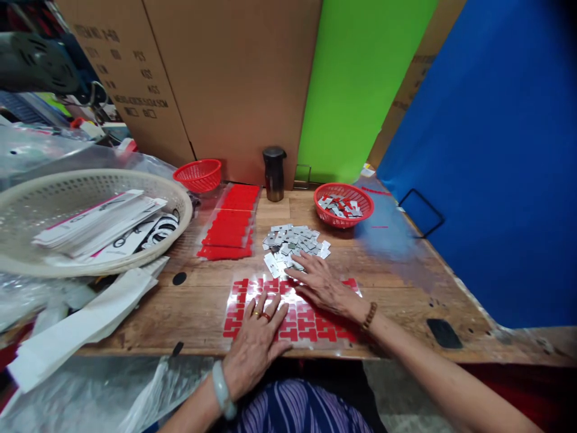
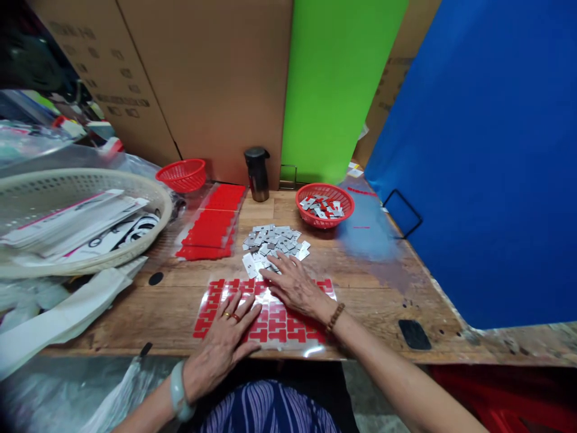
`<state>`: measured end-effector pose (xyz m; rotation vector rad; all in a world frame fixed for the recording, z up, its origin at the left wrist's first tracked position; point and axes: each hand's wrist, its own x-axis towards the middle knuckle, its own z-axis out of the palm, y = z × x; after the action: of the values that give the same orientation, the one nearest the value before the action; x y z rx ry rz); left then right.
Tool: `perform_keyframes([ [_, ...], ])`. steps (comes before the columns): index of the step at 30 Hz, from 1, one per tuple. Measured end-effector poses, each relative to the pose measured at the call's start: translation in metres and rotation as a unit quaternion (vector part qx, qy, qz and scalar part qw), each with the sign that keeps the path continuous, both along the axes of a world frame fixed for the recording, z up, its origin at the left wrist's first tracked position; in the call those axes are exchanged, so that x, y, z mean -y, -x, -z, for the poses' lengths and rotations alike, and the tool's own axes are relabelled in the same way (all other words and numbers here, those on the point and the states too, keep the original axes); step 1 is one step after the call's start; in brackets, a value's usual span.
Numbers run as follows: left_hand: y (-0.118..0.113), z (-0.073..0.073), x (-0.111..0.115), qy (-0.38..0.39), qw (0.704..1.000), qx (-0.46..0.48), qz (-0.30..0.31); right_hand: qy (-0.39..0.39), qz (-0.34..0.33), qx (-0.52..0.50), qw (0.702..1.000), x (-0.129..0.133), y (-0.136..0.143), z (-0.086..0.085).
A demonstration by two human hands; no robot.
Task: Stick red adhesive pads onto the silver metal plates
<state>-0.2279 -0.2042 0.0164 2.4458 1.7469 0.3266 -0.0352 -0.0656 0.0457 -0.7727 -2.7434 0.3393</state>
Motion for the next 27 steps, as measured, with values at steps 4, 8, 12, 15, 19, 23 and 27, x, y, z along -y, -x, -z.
perform_keyframes([
  [4, 0.006, 0.001, 0.012, -0.021, 1.000, -0.005, 0.020, -0.013, -0.036, 0.029, 0.999, -0.030, 0.022, 0.011],
  [8, 0.007, -0.001, 0.017, -0.023, 0.999, -0.002, 0.024, -0.028, -0.026, 0.029, 0.999, -0.054, 0.026, 0.019],
  [12, 0.006, -0.002, 0.017, -0.024, 0.999, 0.001, 0.027, -0.037, -0.009, -0.008, 0.999, -0.057, 0.031, 0.018],
  [15, 0.005, -0.003, 0.018, -0.025, 0.999, -0.007, 0.034, -0.027, -0.033, -0.040, 0.998, -0.044, 0.040, 0.016],
  [19, 0.004, -0.004, 0.019, -0.011, 0.999, -0.011, 0.030, -0.034, -0.091, -0.018, 0.995, -0.038, 0.055, 0.021],
  [23, 0.006, -0.003, 0.018, 0.009, 0.999, -0.014, 0.027, -0.059, -0.083, -0.013, 0.995, -0.054, 0.062, 0.028],
  [27, 0.011, -0.004, 0.013, 0.001, 0.999, -0.009, 0.033, -0.073, -0.058, -0.041, 0.995, -0.065, 0.053, 0.020],
])
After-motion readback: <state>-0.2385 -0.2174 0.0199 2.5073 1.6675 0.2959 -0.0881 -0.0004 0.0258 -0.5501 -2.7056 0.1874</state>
